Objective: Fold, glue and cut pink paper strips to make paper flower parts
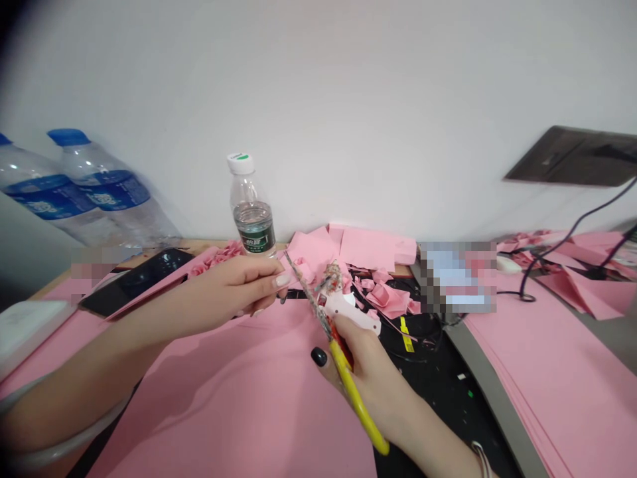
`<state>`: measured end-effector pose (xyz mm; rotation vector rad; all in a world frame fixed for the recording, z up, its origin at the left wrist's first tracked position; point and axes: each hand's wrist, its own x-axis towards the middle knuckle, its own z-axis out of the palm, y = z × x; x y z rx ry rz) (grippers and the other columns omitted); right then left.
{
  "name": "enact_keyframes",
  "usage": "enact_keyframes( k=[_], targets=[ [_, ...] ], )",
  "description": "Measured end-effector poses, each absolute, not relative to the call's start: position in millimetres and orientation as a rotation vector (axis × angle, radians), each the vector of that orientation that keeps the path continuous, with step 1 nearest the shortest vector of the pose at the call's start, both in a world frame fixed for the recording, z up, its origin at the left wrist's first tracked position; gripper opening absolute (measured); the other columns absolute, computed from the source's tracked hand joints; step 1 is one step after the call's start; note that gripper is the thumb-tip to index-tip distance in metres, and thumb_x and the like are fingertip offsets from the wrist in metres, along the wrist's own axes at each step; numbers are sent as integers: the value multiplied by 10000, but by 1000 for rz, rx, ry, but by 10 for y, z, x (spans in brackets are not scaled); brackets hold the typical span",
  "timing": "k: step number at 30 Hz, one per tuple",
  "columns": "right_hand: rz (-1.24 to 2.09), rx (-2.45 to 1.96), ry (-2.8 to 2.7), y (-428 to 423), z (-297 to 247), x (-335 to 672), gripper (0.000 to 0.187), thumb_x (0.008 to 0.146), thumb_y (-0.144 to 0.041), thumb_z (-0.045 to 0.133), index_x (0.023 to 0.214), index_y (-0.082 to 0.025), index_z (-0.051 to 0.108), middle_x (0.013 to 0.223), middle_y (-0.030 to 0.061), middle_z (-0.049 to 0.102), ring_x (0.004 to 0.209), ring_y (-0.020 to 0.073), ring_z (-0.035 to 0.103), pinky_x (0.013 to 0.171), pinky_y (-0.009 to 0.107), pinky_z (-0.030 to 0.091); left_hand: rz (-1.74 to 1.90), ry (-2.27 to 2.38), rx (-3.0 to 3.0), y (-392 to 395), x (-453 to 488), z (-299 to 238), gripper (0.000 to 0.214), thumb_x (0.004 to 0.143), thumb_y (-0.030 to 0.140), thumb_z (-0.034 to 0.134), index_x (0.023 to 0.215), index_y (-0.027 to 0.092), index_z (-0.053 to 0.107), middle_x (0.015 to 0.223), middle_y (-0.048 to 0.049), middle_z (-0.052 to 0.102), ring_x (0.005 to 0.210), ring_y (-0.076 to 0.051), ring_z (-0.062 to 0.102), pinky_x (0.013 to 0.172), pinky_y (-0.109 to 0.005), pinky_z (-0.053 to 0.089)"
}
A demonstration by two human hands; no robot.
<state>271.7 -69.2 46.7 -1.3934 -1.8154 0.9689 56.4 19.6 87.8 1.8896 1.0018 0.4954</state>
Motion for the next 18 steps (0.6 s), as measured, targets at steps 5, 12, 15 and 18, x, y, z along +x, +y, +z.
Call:
enact_keyframes(
  k=[5, 12, 15, 18],
  targets=[
    [1063, -1388, -1840, -674, 420, 2739, 410, 914, -579, 435, 714, -232, 350, 680, -25, 382, 591, 138, 327, 499, 265, 300, 479, 993, 1889, 178, 562, 882, 350, 968, 418, 415, 740, 206, 576, 587, 44, 465, 543, -120, 435, 497, -227, 320],
    [1061, -1365, -1846, -648, 299, 2756, 525, 882, -712, 391, 691, -227, 332, 674, -31, 347, 619, 138, 280, 516, 273, 258, 411, 970, 1852, 196, 562, 891, 380, 969, 457, 413, 735, 195, 556, 590, 50, 457, 544, -111, 419, 505, -223, 318],
    [1078, -1374, -1823, -649, 275, 2748, 549, 864, -734, 399, 664, -227, 328, 661, -33, 325, 604, 135, 268, 502, 272, 240, 384, 943, 1791, 212, 572, 878, 374, 964, 461, 420, 730, 194, 540, 587, 54, 457, 536, -104, 403, 498, -218, 308],
    [1069, -1387, -1826, -651, 252, 2736, 551, 868, -725, 401, 643, -228, 323, 653, -27, 326, 593, 136, 281, 501, 277, 231, 367, 921, 1723, 223, 580, 870, 361, 959, 449, 427, 723, 194, 525, 572, 56, 446, 519, -102, 383, 484, -220, 294]
  ],
)
